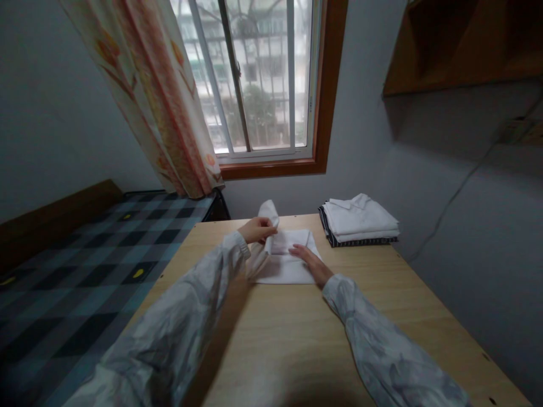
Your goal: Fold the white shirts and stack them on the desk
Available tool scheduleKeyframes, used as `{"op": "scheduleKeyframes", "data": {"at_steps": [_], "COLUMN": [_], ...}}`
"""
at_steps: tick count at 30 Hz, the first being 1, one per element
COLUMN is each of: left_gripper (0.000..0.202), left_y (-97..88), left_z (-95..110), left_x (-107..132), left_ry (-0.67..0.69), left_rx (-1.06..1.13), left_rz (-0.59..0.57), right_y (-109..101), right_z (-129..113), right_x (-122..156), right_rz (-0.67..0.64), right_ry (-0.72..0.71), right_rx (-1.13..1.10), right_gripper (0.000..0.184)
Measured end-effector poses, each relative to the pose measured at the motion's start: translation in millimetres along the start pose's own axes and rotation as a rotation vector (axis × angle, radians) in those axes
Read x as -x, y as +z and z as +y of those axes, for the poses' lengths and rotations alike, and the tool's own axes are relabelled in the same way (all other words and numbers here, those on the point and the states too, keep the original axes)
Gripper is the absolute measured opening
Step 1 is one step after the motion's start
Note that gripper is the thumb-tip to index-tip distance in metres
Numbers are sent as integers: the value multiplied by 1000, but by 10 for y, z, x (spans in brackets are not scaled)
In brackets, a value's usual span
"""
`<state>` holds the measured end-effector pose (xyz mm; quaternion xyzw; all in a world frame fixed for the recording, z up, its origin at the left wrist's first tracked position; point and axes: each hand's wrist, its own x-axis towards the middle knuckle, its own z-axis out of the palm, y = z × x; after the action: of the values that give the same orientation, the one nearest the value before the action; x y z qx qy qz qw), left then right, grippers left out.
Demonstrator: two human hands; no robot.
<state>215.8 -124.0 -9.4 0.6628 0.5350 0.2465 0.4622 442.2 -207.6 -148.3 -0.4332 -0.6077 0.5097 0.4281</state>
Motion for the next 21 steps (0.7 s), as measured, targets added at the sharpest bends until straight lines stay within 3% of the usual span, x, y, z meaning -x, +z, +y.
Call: {"op": "scheduleKeyframes", "data": {"at_steps": [4, 7, 10, 12, 14, 18, 21], "left_gripper": [24, 27, 40, 48, 64, 116, 112], "left_y": [580, 812, 730, 556, 380, 247, 307], "left_z": [-135, -317, -573, -785, -1006, -1332, -1408], "left_x": [-144, -67, 162, 340, 500, 701, 741], "left_ry": [181, 333, 421, 560, 658, 734, 726], "left_rx": [100, 209, 205, 45, -186, -496, -610], "left_rz": [-64, -173, -65, 146, 265, 216, 186], "right_y": [13, -14, -26, -6, 27, 56, 10], "right_z": [17, 33, 92, 149, 206, 288, 303], "right_x": [-153, -238, -286, -306, -320, -338, -363], "right_rz": [102, 91, 133, 184, 256, 402, 474], "right_ry": [43, 33, 53, 72, 55, -30, -22], "right_rx": [-269, -298, -251, -206, -119, 100, 199], "right_gripper": [70, 63, 62, 64, 67, 75, 78]}}
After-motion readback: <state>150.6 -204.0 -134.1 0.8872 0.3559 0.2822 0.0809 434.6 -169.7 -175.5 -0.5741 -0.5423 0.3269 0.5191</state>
